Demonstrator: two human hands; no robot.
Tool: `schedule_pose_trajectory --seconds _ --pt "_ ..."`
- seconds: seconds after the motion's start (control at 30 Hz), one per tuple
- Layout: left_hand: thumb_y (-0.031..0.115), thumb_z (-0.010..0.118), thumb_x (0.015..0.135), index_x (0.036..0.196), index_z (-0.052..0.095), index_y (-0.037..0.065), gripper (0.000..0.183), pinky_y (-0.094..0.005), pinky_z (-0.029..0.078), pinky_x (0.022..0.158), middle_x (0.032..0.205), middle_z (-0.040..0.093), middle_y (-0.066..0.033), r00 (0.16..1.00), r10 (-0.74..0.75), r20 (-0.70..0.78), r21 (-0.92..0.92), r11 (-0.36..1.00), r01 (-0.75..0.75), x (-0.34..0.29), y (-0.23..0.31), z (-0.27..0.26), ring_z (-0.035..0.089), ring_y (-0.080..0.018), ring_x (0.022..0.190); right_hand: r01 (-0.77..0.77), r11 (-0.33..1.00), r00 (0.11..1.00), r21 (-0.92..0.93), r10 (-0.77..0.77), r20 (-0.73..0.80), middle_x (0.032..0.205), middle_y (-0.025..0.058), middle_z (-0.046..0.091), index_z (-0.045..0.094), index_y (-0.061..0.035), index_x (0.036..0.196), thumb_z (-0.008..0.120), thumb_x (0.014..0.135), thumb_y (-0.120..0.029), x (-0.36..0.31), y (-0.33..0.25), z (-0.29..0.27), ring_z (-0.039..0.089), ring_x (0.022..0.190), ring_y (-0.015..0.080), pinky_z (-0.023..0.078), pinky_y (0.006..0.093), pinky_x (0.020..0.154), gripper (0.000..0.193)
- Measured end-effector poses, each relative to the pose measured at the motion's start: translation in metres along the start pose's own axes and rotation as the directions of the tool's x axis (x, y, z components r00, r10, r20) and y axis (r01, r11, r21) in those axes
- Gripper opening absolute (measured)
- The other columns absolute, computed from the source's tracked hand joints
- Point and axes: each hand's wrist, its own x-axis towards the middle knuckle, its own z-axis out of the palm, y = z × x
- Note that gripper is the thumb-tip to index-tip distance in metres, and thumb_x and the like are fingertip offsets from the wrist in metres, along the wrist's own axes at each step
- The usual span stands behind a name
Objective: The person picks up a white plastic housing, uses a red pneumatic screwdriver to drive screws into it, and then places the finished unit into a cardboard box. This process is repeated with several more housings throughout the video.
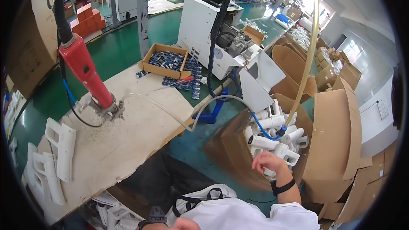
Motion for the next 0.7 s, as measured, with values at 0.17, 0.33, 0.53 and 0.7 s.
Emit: schedule_pose_trajectory --seconds 0.17,0.33,0.53,0.7 --pt "0.026 0.064 0.087 0.106 0.062 0.011 0.025 -0.046 0.036 0.092 0.099 0.065 -0.0068 0.995 0.026 -0.093 -0.033 0.999 -0.03 -0.003 -0.009 0.001 0.053 -0.0306 0.099 0.039 0.986 0.889 -0.16 0.039 0.457 0.069 0.0056 0.063 0.06 0.0057 0.107 0.064 0.087 -0.023 0.016 -0.041 0.059 0.056 0.059 0.0106 0.044 0.0233 0.054 0.035" --pt "0.016 0.064 0.085 0.099 0.063 0.004 0.019 -0.0426 0.042 0.085 0.098 0.064 -0.0104 0.893 0.229 -0.387 0.589 0.807 0.048 -0.024 0.018 -0.017 0.056 -0.0303 0.092 0.321 0.938 0.633 -0.128 -0.112 0.766 0.077 0.0049 0.064 0.058 0.0028 0.115 0.071 0.082 -0.021 0.042 -0.093 0.136 0.056 0.061 0.0094 0.043 0.0225 0.053 0.042" --pt "0.008 0.067 0.078 0.104 0.06 -0.001 0.028 -0.037 0.045 0.086 0.097 0.061 -0.0144 0.632 0.568 -0.527 0.757 -0.024 0.653 -0.061 0.097 -0.102 0.057 -0.0287 0.091 0.861 0.437 0.504 -0.259 -0.667 0.549 0.085 0.0074 0.065 0.059 0.002 0.108 0.076 0.069 -0.005 0.052 -0.168 0.252 0.058 0.07 0.013 0.047 0.0249 0.063 0.043" --pt "0.017 0.073 0.069 0.127 0.049 0.004 0.064 -0.0419 0.04 0.099 0.125 0.053 -0.0165 0.596 0.496 -0.632 0.222 -0.621 0.752 -0.152 0.195 -0.199 0.05 -0.0321 0.116 0.906 -0.02 0.02 -0.423 -0.996 0.09 0.133 0.0155 0.041 0.036 -0.0013 0.132 0.076 0.068 -0.008 0.108 -0.241 0.359 0.043 0.12 0.0215 0.04 0.036 0.093 0.076"
